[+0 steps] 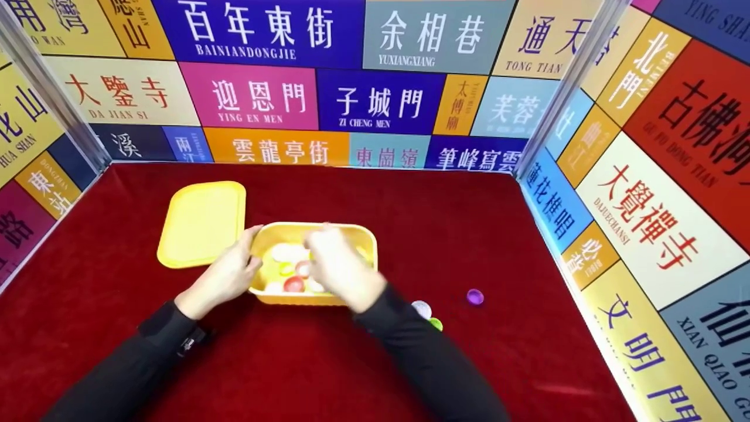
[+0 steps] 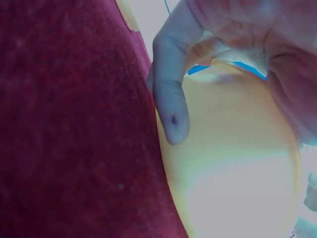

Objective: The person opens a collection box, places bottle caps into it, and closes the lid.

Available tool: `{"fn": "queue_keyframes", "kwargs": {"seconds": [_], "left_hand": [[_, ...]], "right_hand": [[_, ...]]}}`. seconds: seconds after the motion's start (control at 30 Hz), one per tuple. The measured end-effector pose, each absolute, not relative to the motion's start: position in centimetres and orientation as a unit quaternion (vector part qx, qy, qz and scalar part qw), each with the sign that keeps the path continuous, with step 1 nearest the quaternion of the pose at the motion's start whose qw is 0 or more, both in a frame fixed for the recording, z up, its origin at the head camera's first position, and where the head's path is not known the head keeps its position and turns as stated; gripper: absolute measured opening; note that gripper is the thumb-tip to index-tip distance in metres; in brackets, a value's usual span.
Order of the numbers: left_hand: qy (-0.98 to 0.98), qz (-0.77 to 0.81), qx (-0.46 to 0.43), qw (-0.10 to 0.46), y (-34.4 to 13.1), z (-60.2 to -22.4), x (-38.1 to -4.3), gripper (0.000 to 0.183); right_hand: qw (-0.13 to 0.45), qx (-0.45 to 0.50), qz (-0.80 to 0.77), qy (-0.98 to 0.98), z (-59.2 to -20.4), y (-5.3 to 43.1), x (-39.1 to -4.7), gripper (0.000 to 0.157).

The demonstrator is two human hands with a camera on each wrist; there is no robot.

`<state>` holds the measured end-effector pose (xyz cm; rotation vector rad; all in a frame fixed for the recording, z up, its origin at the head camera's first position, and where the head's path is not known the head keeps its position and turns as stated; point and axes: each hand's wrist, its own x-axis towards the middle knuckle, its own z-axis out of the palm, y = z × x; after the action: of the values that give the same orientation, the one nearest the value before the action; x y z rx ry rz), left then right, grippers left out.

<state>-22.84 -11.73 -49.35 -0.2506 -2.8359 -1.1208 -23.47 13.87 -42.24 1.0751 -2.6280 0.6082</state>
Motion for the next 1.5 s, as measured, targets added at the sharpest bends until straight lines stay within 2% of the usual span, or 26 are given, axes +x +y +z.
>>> {"fn": "queue_keyframes", "kwargs": {"seconds": [0.27,0.43,0.63,1.03,1.23,1.5], "left_hand": [[-0.927,-0.364,-0.081,0.029,-11.6,-49.1,-23.0,0.071],[-0.928,-0.362,-0.088,0.028,-11.6,-49.1,-23.0,0.071],[-0.926,-0.362,-0.096,0.041,-11.6,-49.0,-22.9,0.071],[-0.929,-0.361,-0.081,0.031,-11.9,-49.2,-22.8,0.071],[-0.927,-0.364,-0.079,0.031,-11.8,-49.3,-22.9,0.071],[-0.927,-0.365,-0.078,0.037,-11.8,-49.3,-22.8,0.071]], "right_hand": [[0.075,0.405,0.208,-0.887,-43.7,9.9,-23.4,0.021],[0.038,0.404,0.21,-0.89,-44.2,9.4,-23.7,0.024],[0.026,0.395,0.21,-0.894,-44.0,9.7,-23.8,0.026],[0.091,0.425,0.234,-0.87,-44.0,10.7,-23.7,0.019],[0.095,0.423,0.237,-0.87,-43.5,11.6,-23.4,0.014],[0.112,0.407,0.232,-0.877,-42.7,14.4,-22.9,0.018]]}}
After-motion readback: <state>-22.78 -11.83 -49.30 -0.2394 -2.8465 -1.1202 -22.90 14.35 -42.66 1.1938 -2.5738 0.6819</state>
